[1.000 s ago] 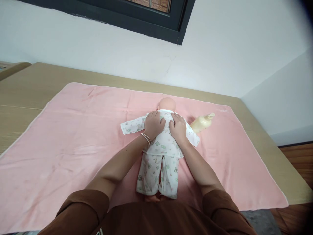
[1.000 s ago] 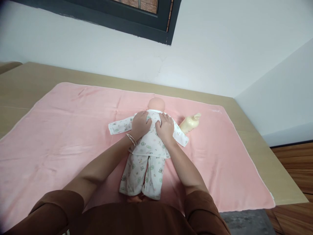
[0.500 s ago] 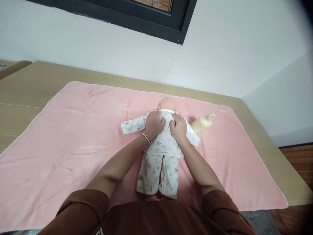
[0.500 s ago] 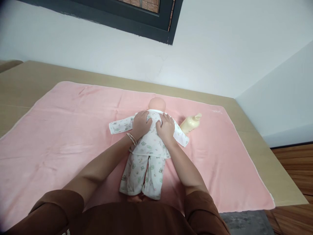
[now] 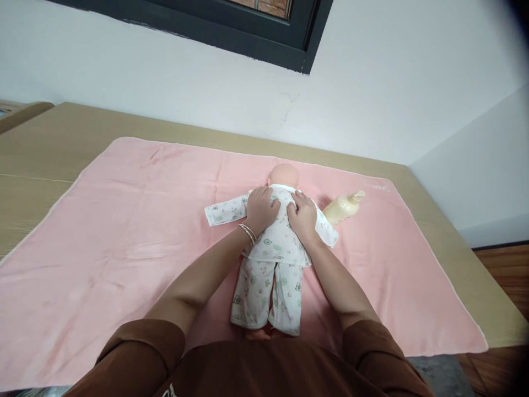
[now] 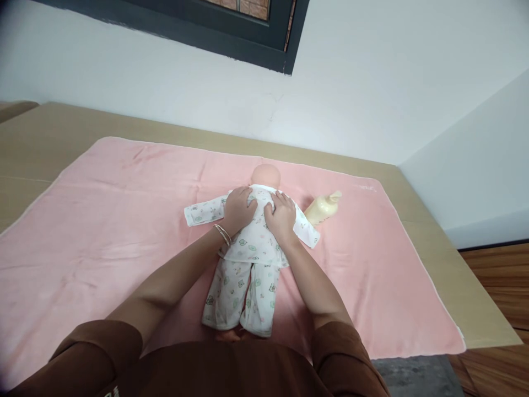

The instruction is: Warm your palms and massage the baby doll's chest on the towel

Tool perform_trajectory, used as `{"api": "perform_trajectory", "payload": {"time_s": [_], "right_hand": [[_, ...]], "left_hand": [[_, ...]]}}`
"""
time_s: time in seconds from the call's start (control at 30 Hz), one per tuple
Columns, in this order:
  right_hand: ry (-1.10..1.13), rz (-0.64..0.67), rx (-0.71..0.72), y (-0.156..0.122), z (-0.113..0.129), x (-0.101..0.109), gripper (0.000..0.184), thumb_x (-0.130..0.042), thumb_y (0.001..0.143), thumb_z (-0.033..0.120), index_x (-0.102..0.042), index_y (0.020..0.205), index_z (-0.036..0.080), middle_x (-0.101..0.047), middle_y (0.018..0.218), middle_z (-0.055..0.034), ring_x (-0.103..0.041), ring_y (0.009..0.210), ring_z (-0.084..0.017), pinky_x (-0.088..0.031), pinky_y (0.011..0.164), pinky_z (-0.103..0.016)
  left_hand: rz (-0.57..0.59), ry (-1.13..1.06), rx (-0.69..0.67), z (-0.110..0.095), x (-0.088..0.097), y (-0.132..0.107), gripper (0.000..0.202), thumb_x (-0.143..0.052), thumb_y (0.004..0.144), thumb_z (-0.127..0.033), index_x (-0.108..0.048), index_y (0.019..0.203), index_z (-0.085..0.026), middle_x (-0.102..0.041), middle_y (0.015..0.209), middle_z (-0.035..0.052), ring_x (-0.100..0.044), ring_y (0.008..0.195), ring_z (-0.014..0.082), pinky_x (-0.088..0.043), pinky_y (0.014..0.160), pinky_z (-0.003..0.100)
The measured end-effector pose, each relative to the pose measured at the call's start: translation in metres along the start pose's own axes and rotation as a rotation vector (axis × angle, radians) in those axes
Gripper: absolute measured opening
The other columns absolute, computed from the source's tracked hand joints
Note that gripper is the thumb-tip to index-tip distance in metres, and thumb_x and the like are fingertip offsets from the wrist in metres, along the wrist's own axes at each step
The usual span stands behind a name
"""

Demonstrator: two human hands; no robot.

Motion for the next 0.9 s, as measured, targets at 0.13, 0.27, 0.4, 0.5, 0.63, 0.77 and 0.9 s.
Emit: {"api": "perform_trajectory", "payload": {"time_s": [0.13, 0.27, 0.4, 0.5, 0.63, 0.77, 0.9], "right_hand": [[0.004, -0.017, 0.001, -0.0009, 0.0007, 0.0022, 0.039, -0.044, 0.089, 0.023, -0.068, 0.118, 0.017, -0.064, 0.13, -0.0097, -0.054, 0.126, -0.028, -0.037, 0.111, -0.048], [-0.006, -0.035, 0.004, -0.0019, 0.0007, 0.0035, 0.037, -0.045, 0.089, 0.024, -0.07, 0.115, 0.017, -0.066, 0.127, -0.0096, -0.056, 0.124, -0.028, -0.038, 0.11, -0.047], [0.002, -0.061, 0.008, -0.0026, -0.0001, 0.0044, 0.035, -0.046, 0.089, 0.024, -0.071, 0.111, 0.016, -0.067, 0.124, -0.0109, -0.057, 0.122, -0.028, -0.039, 0.109, -0.046], [0.007, -0.081, 0.002, -0.0029, -0.001, 0.0048, 0.033, -0.048, 0.088, 0.025, -0.072, 0.109, 0.017, -0.069, 0.122, -0.0098, -0.058, 0.121, -0.028, -0.041, 0.108, -0.047], [0.023, -0.091, -0.001, -0.003, -0.0011, 0.0047, 0.033, -0.047, 0.087, 0.024, -0.072, 0.108, 0.016, -0.069, 0.121, -0.0106, -0.058, 0.121, -0.028, -0.04, 0.108, -0.046], [0.038, -0.081, -0.013, -0.0031, -0.0019, 0.0042, 0.034, -0.047, 0.087, 0.025, -0.071, 0.109, 0.016, -0.068, 0.122, -0.0114, -0.057, 0.121, -0.028, -0.039, 0.109, -0.047], [0.019, -0.04, -0.018, -0.002, -0.0029, 0.0007, 0.037, -0.045, 0.088, 0.025, -0.068, 0.115, 0.016, -0.065, 0.127, -0.0119, -0.054, 0.124, -0.029, -0.037, 0.11, -0.048]], "left_hand": [[-0.008, -0.009, 0.004, 0.0008, 0.0001, -0.0004, 0.028, -0.051, 0.081, -0.022, -0.063, 0.105, -0.016, -0.068, 0.114, 0.0126, -0.059, 0.112, 0.0278, -0.044, 0.101, 0.044], [-0.004, -0.015, 0.006, 0.0014, -0.0005, -0.0007, 0.026, -0.052, 0.081, -0.022, -0.063, 0.104, -0.015, -0.068, 0.114, 0.0132, -0.059, 0.112, 0.0278, -0.044, 0.102, 0.043], [-0.012, -0.008, 0.007, 0.0018, 0.0, -0.0008, 0.024, -0.052, 0.08, -0.023, -0.062, 0.101, -0.016, -0.069, 0.11, 0.0122, -0.06, 0.11, 0.0278, -0.045, 0.1, 0.043], [-0.018, -0.008, 0.011, 0.0026, 0.0001, -0.001, 0.022, -0.052, 0.08, -0.023, -0.061, 0.099, -0.017, -0.069, 0.105, 0.0122, -0.061, 0.107, 0.0281, -0.045, 0.098, 0.043], [-0.023, 0.0, 0.015, 0.0037, 0.0002, -0.001, 0.019, -0.052, 0.081, -0.024, -0.06, 0.097, -0.018, -0.068, 0.103, 0.0113, -0.061, 0.104, 0.028, -0.046, 0.095, 0.043], [-0.013, -0.004, 0.019, 0.0042, -0.0002, -0.0011, 0.019, -0.051, 0.081, -0.024, -0.06, 0.097, -0.018, -0.068, 0.102, 0.0119, -0.061, 0.104, 0.0281, -0.045, 0.095, 0.043], [-0.007, -0.009, 0.015, 0.0039, -0.0011, -0.0009, 0.023, -0.051, 0.081, -0.024, -0.06, 0.101, -0.019, -0.068, 0.106, 0.0121, -0.06, 0.107, 0.0284, -0.045, 0.096, 0.044]]}}
Point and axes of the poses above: each hand's wrist, its own y-axis towards the middle knuckle, its own x-axis out of the back of the hand, z = x × y, the point moved 9 cm from there along y, towards the middle knuckle
